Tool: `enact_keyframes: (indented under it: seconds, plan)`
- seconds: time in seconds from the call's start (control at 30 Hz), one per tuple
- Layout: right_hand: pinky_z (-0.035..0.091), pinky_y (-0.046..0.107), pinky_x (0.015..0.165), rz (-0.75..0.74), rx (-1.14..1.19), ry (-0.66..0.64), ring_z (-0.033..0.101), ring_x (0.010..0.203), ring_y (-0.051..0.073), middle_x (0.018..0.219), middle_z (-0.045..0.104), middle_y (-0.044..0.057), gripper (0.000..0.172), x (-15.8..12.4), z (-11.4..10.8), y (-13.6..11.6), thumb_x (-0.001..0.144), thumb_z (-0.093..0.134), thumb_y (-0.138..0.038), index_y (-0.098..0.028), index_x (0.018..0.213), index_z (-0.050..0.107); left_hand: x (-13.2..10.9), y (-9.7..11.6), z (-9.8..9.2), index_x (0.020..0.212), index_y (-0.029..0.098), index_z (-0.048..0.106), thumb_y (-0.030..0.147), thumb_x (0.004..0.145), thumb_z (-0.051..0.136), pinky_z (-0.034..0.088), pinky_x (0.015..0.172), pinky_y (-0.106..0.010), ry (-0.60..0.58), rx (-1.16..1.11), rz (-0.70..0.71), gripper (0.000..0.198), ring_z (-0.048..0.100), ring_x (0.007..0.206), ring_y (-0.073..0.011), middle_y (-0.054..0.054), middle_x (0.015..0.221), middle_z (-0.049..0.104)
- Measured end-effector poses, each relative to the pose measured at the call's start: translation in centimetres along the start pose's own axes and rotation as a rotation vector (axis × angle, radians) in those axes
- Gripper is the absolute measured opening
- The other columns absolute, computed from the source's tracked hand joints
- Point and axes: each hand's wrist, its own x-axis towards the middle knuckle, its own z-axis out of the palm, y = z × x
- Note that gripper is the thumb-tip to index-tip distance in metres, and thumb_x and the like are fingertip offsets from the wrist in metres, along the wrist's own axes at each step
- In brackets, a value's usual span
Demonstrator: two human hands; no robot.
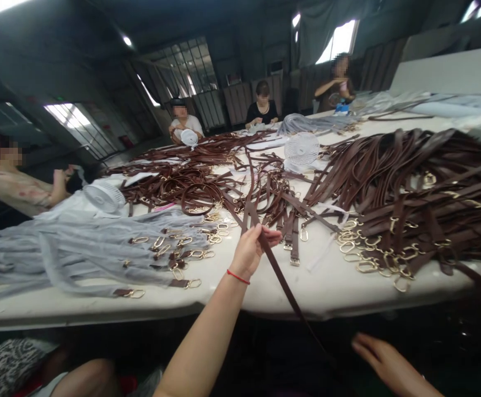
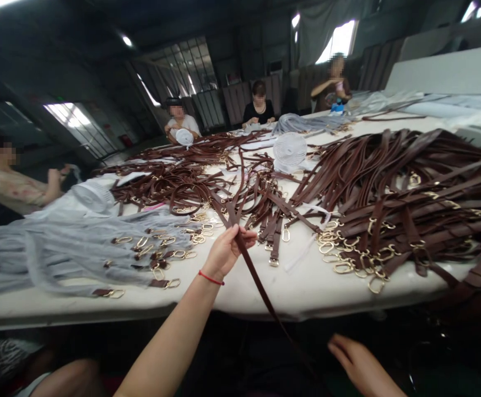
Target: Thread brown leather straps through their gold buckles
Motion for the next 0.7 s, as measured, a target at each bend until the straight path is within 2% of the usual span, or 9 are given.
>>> enact_keyframes:
  seconds: [0.1, 0.17, 0.2, 0.27, 0.33, 0.4, 0.5, 0.57, 0.7]
  plan:
    - [0.051, 0.034, 0.073, -0.211, -0.059, 0.091, 0.063, 0.074, 0.023, 0.078, 0.066, 0.006, 0.034, 2.8, 1.1, -5.0, 0.095, 0.043, -0.045, -0.020, 0.082, 0.064, -2.4, -2.7, 2.4, 0.081, 0.012, 0.060, 0.044, 0.088, 0.056, 0.047, 0.087, -0.036, -0.130, 0.072, -0.052, 0.033, 0.065, 0.092, -0.0236, -0.015, 0.092, 0.071]
    - [0.050, 0.031, 0.078, -0.341, -0.013, 0.192, 0.063, 0.083, 0.021, 0.089, 0.066, 0.005, 0.027, 4.8, 1.9, -8.8, 0.095, 0.047, -0.041, -0.020, 0.096, 0.062, -3.6, -3.9, 3.7, 0.078, 0.011, 0.063, 0.045, 0.088, 0.055, 0.046, 0.086, -0.031, -0.179, 0.126, -0.051, 0.036, 0.063, 0.091, -0.0211, -0.014, 0.093, 0.070]
    - [0.049, 0.031, 0.081, -0.387, 0.019, 0.213, 0.063, 0.088, 0.021, 0.095, 0.066, 0.006, 0.025, 5.7, 2.4, -10.4, 0.092, 0.052, -0.041, -0.020, 0.102, 0.061, -3.9, -4.3, 4.1, 0.077, 0.011, 0.064, 0.045, 0.088, 0.055, 0.046, 0.081, -0.029, -0.192, 0.154, -0.057, 0.037, 0.063, 0.085, -0.0192, -0.012, 0.088, 0.069]
    - [0.051, 0.029, 0.074, -0.377, 0.180, 0.168, 0.063, 0.078, 0.018, 0.087, 0.065, 0.004, 0.030, 7.4, 3.3, -12.4, 0.092, 0.053, -0.043, -0.019, 0.108, 0.059, -4.0, -4.6, 4.4, 0.083, 0.010, 0.067, 0.047, 0.088, 0.052, 0.046, 0.067, -0.028, -0.226, 0.215, -0.108, 0.040, 0.058, 0.063, -0.0148, -0.007, 0.071, 0.064]
    - [0.049, 0.025, 0.058, -0.310, 0.340, 0.120, 0.058, 0.058, 0.014, 0.068, 0.060, 0.000, 0.031, 8.7, 3.6, -12.8, 0.094, 0.048, -0.046, -0.017, 0.099, 0.060, -3.4, -4.6, 4.1, 0.095, 0.010, 0.066, 0.048, 0.090, 0.049, 0.045, 0.058, -0.027, -0.234, 0.288, -0.124, 0.042, 0.053, 0.053, -0.0126, -0.005, 0.067, 0.061]
    - [0.042, 0.021, 0.048, -0.261, 0.427, 0.183, 0.049, 0.047, 0.010, 0.057, 0.053, -0.002, 0.035, 9.6, 3.3, -12.2, 0.095, 0.046, -0.048, -0.017, 0.085, 0.059, -2.1, -4.6, 3.4, 0.103, 0.012, 0.061, 0.044, 0.091, 0.047, 0.046, 0.063, -0.027, -0.167, 0.415, -0.030, 0.037, 0.058, 0.062, -0.0144, -0.007, 0.081, 0.064]
    - [0.038, 0.019, 0.047, -0.241, 0.501, 0.429, 0.046, 0.048, 0.008, 0.058, 0.053, -0.003, 0.034, 10.5, 1.9, -10.6, 0.093, 0.051, -0.048, -0.017, 0.080, 0.058, 0.1, -5.0, 2.7, 0.102, 0.016, 0.055, 0.035, 0.089, 0.051, 0.046, 0.074, -0.030, -0.031, 0.862, 0.180, 0.023, 0.061, 0.080, -0.0182, -0.009, 0.097, 0.062]
    - [0.039, 0.019, 0.048, -0.239, 0.547, 0.521, 0.048, 0.050, 0.008, 0.061, 0.054, -0.002, 0.033, 10.8, 1.1, -9.9, 0.092, 0.053, -0.049, -0.018, 0.082, 0.058, 1.5, -5.6, 3.0, 0.100, 0.017, 0.054, 0.033, 0.085, 0.057, 0.045, 0.076, -0.034, -0.021, 1.252, 0.242, 0.022, 0.061, 0.083, -0.0221, -0.010, 0.098, 0.060]
    - [0.040, 0.020, 0.049, -0.255, 0.544, 0.480, 0.049, 0.051, 0.009, 0.061, 0.054, -0.002, 0.034, 11.0, 0.8, -9.5, 0.092, 0.052, -0.049, -0.017, 0.082, 0.059, 3.1, -6.7, 4.7, 0.103, 0.012, 0.054, 0.020, 0.080, 0.057, 0.045, 0.072, -0.036, -0.069, 1.720, 0.182, 0.025, 0.062, 0.087, -0.0298, -0.019, 0.108, 0.055]
